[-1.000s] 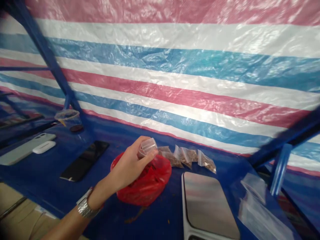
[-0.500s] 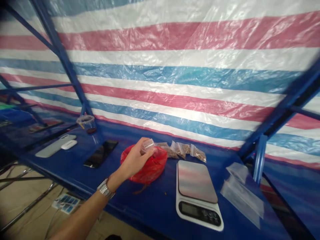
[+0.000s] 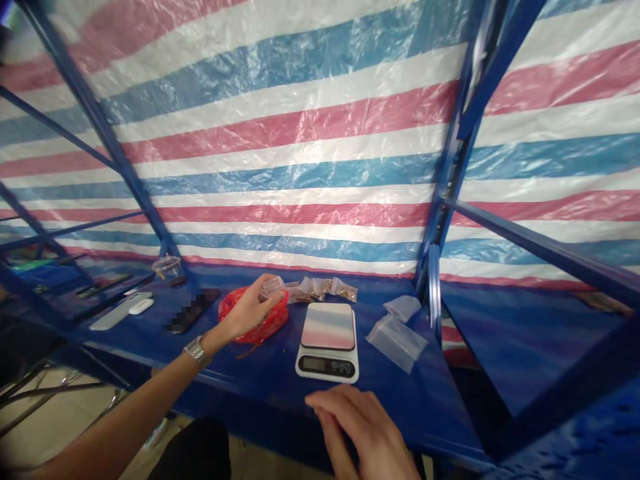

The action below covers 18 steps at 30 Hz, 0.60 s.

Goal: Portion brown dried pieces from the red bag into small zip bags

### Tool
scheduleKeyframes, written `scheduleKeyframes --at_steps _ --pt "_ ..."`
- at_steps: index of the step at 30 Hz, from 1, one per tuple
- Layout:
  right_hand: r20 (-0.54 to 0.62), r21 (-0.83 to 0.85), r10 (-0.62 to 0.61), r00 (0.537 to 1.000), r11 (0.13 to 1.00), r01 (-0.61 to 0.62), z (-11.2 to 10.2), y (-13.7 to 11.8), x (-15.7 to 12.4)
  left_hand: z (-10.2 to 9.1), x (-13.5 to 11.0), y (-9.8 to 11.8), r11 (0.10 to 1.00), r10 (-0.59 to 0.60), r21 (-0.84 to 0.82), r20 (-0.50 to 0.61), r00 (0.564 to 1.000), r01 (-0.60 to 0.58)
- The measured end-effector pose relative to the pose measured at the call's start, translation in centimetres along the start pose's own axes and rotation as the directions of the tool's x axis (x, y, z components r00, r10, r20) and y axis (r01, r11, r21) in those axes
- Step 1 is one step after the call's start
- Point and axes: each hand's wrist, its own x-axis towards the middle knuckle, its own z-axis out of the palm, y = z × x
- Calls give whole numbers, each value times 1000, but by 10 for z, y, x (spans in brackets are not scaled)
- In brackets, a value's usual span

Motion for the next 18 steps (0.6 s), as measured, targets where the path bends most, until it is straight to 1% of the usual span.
scheduleKeyframes --at_steps 2,3,4,6,8,10,11,12,14,16,18 --pt "-47 -40 -7 999 999 5 -22 -2 25 11 3 10 999 5 -32 25 1000 -5" --pt "-63 -50 -1 998 999 -2 -28 -1 40 19 4 14 998 7 -57 39 999 -5" --pt "-52 -60 -3 999 998 0 -30 2 56 29 5 18 996 8 -87 48 999 -4" --pt "-66 -87 -18 998 996 12 -27 14 85 51 6 24 986 61 -161 68 996 -49" --pt "-119 -117 -60 991 992 46 -19 29 107 75 7 26 961 123 -258 81 989 -98" --pt "-86 -147 -81 993 987 67 -11 45 117 96 6 25 920 188 -358 42 981 -161" --pt "-64 -159 -74 995 985 64 -8 51 119 103 5 23 915 193 -362 8 981 -177" --pt "-58 -168 -57 997 985 47 -6 56 119 108 4 22 921 186 -350 6 982 -173" --pt "-83 -167 0 997 986 -14 -3 62 118 112 1 18 936 175 -315 32 984 -157" --pt "-114 -119 63 991 990 -77 1 65 118 108 -2 14 946 156 -293 46 987 -136" --pt "-94 -32 115 989 992 -118 7 68 122 102 -4 9 957 119 -269 22 993 -109"
